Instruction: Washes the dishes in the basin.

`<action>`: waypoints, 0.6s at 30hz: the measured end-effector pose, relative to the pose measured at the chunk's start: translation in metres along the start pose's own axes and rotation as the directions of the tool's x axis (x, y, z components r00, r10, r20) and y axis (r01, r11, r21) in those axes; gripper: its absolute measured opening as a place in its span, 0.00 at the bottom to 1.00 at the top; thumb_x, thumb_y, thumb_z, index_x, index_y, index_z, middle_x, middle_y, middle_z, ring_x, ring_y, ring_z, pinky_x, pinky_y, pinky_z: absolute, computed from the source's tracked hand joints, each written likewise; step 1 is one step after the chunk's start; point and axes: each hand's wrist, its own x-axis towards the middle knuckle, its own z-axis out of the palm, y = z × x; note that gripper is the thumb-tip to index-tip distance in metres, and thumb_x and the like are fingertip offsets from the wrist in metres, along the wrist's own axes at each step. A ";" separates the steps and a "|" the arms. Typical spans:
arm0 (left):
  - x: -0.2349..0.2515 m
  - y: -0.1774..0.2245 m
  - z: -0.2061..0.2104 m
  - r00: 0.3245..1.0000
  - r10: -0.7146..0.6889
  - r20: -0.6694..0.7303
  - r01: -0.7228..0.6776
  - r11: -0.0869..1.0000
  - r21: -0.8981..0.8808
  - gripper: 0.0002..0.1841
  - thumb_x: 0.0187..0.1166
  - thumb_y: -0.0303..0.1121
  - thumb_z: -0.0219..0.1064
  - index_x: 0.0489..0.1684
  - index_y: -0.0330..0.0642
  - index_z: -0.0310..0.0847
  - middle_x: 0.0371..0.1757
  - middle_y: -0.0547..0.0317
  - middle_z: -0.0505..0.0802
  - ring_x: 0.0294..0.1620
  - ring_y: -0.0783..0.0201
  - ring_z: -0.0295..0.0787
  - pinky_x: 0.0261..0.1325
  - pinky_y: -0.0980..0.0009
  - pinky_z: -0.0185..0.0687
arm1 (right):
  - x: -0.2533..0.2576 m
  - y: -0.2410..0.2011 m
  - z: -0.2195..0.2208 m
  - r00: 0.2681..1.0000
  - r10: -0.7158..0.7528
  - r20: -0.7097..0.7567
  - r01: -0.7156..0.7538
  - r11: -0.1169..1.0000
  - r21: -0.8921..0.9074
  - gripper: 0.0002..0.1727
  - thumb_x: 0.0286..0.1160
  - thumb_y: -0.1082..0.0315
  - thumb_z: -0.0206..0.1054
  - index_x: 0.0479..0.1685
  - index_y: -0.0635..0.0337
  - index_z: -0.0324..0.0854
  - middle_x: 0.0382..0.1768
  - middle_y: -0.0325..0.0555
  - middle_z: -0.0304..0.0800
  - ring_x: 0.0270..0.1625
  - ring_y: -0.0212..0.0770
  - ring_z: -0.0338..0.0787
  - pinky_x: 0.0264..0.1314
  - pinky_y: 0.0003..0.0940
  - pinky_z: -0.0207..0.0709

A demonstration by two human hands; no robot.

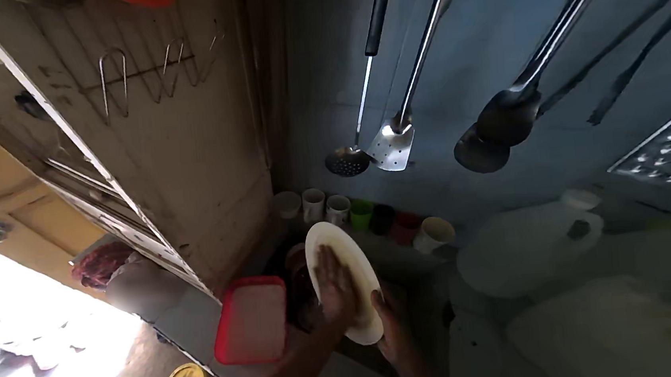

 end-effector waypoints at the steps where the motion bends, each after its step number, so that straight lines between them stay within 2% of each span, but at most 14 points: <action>1: -0.023 0.007 0.003 0.995 0.085 0.043 -0.082 0.995 -0.064 0.29 0.89 0.33 0.48 0.85 0.23 0.61 0.91 0.31 0.62 0.93 0.38 0.53 0.94 0.45 0.48 | 0.002 -0.007 0.001 0.999 -0.025 -0.025 0.024 0.999 -0.021 0.27 0.89 0.67 0.48 0.85 0.69 0.61 0.73 0.49 0.79 0.67 0.24 0.83 0.69 0.22 0.78; 3: -0.056 0.004 0.010 0.951 0.305 0.056 -0.298 0.949 -0.101 0.28 0.88 0.35 0.47 0.80 0.23 0.71 0.86 0.29 0.71 0.89 0.36 0.64 0.90 0.42 0.55 | 0.004 -0.022 0.001 0.995 -0.068 -0.074 0.064 0.996 -0.058 0.26 0.91 0.68 0.47 0.84 0.70 0.61 0.71 0.49 0.80 0.65 0.21 0.82 0.68 0.17 0.76; 5: -0.058 -0.013 0.009 0.916 0.397 0.058 -0.395 0.917 -0.055 0.26 0.90 0.38 0.45 0.79 0.34 0.77 0.84 0.33 0.74 0.88 0.34 0.65 0.88 0.34 0.53 | 0.007 -0.022 -0.007 0.994 -0.082 -0.074 0.081 0.997 -0.017 0.27 0.91 0.65 0.45 0.86 0.67 0.60 0.67 0.44 0.83 0.61 0.22 0.86 0.63 0.20 0.82; 6: -0.050 -0.022 0.007 0.926 0.377 0.035 -0.376 0.926 -0.018 0.25 0.88 0.35 0.47 0.79 0.37 0.78 0.84 0.32 0.74 0.87 0.33 0.65 0.87 0.32 0.53 | 0.006 -0.020 -0.011 0.995 -0.083 -0.059 0.084 0.996 0.013 0.27 0.91 0.64 0.46 0.86 0.65 0.60 0.65 0.42 0.85 0.60 0.24 0.88 0.62 0.23 0.85; 7: -0.037 -0.028 0.002 0.951 0.310 0.006 -0.310 0.950 0.022 0.25 0.87 0.32 0.50 0.80 0.35 0.76 0.85 0.30 0.72 0.88 0.31 0.64 0.87 0.33 0.55 | 0.003 -0.017 -0.014 0.996 -0.078 -0.042 0.080 0.996 0.045 0.27 0.91 0.64 0.47 0.86 0.65 0.61 0.65 0.43 0.86 0.60 0.26 0.90 0.62 0.26 0.86; 8: -0.021 -0.030 -0.007 0.984 0.180 -0.001 -0.180 0.982 0.062 0.26 0.87 0.31 0.50 0.83 0.34 0.71 0.87 0.29 0.68 0.89 0.32 0.61 0.89 0.38 0.55 | -0.002 -0.015 -0.015 0.998 -0.055 -0.030 0.056 0.997 0.052 0.26 0.90 0.65 0.48 0.84 0.65 0.64 0.63 0.43 0.87 0.59 0.28 0.90 0.62 0.27 0.87; 9: -0.003 -0.028 -0.019 1.000 0.003 0.016 -0.005 0.995 0.101 0.27 0.90 0.34 0.49 0.88 0.36 0.64 0.90 0.32 0.63 0.91 0.37 0.60 0.90 0.45 0.58 | -0.008 -0.013 -0.015 1.000 -0.014 -0.012 0.015 0.999 0.045 0.26 0.89 0.65 0.48 0.83 0.65 0.65 0.63 0.43 0.87 0.60 0.28 0.90 0.63 0.28 0.86; 10: 0.015 -0.024 -0.032 0.986 -0.161 0.034 0.154 0.976 0.151 0.28 0.92 0.37 0.48 0.91 0.39 0.60 0.90 0.35 0.65 0.88 0.40 0.65 0.87 0.47 0.64 | -0.013 -0.009 -0.018 0.999 0.033 0.004 -0.033 0.998 0.047 0.26 0.90 0.66 0.49 0.84 0.65 0.64 0.66 0.44 0.85 0.61 0.29 0.88 0.64 0.28 0.85; 11: 0.029 -0.022 -0.045 0.967 -0.249 0.050 0.236 0.955 0.180 0.28 0.92 0.39 0.50 0.90 0.37 0.61 0.86 0.35 0.72 0.84 0.41 0.73 0.84 0.46 0.69 | -0.017 -0.005 -0.022 0.997 0.078 0.001 -0.078 0.996 0.048 0.25 0.90 0.67 0.49 0.83 0.64 0.64 0.65 0.44 0.86 0.61 0.28 0.89 0.63 0.28 0.86; 12: 0.038 -0.022 -0.056 0.960 -0.269 0.078 0.251 0.950 0.185 0.27 0.92 0.39 0.53 0.85 0.33 0.66 0.79 0.33 0.80 0.78 0.40 0.79 0.80 0.45 0.72 | -0.020 -0.002 -0.030 0.992 0.123 -0.025 -0.122 0.992 0.041 0.25 0.90 0.67 0.50 0.83 0.64 0.65 0.64 0.45 0.86 0.59 0.28 0.89 0.62 0.28 0.86; 14: 0.038 -0.025 -0.076 0.971 -0.186 0.154 0.153 0.967 0.203 0.21 0.90 0.35 0.58 0.73 0.28 0.78 0.68 0.33 0.88 0.70 0.40 0.86 0.76 0.45 0.76 | -0.022 0.006 -0.055 0.975 0.177 -0.131 -0.181 0.983 -0.023 0.23 0.89 0.70 0.55 0.80 0.67 0.68 0.62 0.49 0.86 0.56 0.30 0.89 0.58 0.28 0.86; 16: 0.029 -0.036 -0.099 0.976 -0.116 0.186 0.072 0.970 0.232 0.18 0.87 0.31 0.60 0.67 0.27 0.83 0.65 0.34 0.90 0.68 0.41 0.87 0.76 0.45 0.77 | -0.024 0.016 -0.090 0.952 0.152 -0.267 -0.195 0.971 -0.139 0.21 0.85 0.73 0.59 0.75 0.70 0.73 0.59 0.53 0.87 0.54 0.31 0.89 0.57 0.28 0.85; 18: 0.021 -0.046 -0.125 0.975 -0.158 0.159 0.097 0.937 0.334 0.17 0.87 0.31 0.62 0.66 0.28 0.84 0.63 0.33 0.91 0.66 0.38 0.88 0.73 0.41 0.78 | -0.036 0.016 -0.126 0.917 0.096 -0.387 -0.211 0.940 -0.267 0.22 0.84 0.73 0.60 0.75 0.71 0.73 0.63 0.56 0.85 0.58 0.32 0.86 0.61 0.29 0.82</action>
